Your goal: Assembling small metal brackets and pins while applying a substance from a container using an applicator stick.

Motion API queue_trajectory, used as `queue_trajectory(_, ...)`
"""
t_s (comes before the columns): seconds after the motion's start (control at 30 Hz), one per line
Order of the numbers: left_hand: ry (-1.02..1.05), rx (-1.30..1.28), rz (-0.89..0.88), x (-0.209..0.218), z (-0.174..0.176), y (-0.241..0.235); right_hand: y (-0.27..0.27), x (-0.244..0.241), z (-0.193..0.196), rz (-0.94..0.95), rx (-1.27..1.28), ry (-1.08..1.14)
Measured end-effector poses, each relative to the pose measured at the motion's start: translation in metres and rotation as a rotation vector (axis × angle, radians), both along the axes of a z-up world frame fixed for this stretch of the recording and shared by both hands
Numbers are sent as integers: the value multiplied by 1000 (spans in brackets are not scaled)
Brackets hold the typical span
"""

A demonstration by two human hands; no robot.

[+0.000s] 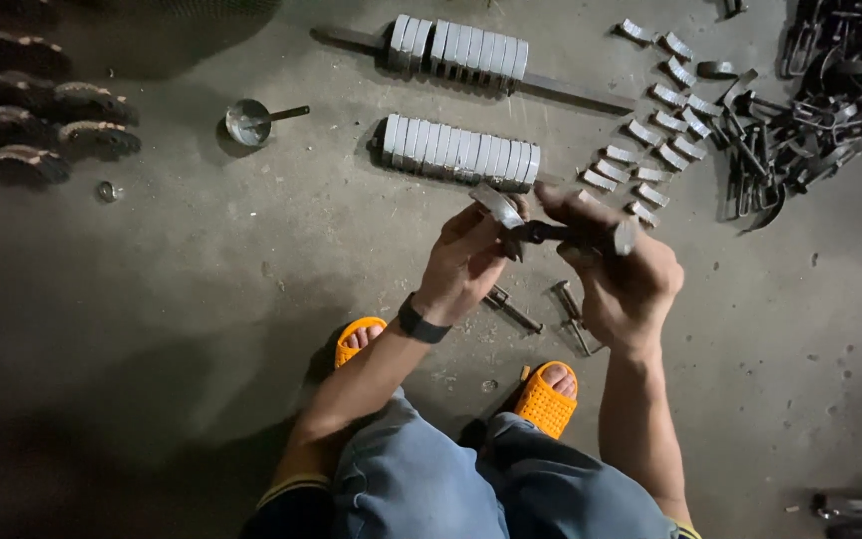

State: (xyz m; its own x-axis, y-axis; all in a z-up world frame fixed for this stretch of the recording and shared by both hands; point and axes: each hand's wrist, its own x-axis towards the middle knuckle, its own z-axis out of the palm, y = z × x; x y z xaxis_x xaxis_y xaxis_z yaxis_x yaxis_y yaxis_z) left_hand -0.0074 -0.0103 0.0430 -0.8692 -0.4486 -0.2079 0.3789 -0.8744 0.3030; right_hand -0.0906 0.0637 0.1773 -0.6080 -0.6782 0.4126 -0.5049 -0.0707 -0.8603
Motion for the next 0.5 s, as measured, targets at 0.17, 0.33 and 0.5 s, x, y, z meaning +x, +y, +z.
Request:
queue_trajectory(0.17, -36, -60, -11, 1, 15, -6, 6, 4, -24, -144, -199, -64)
queue_trajectory(0.33, -105, -169, 9, 0, 15, -3, 9, 4, -22, -32, -203, -101)
queue_trajectory(0.5, -201, -292, 36, 2, 18, -3, 26, -3, -32, -186, -93, -5)
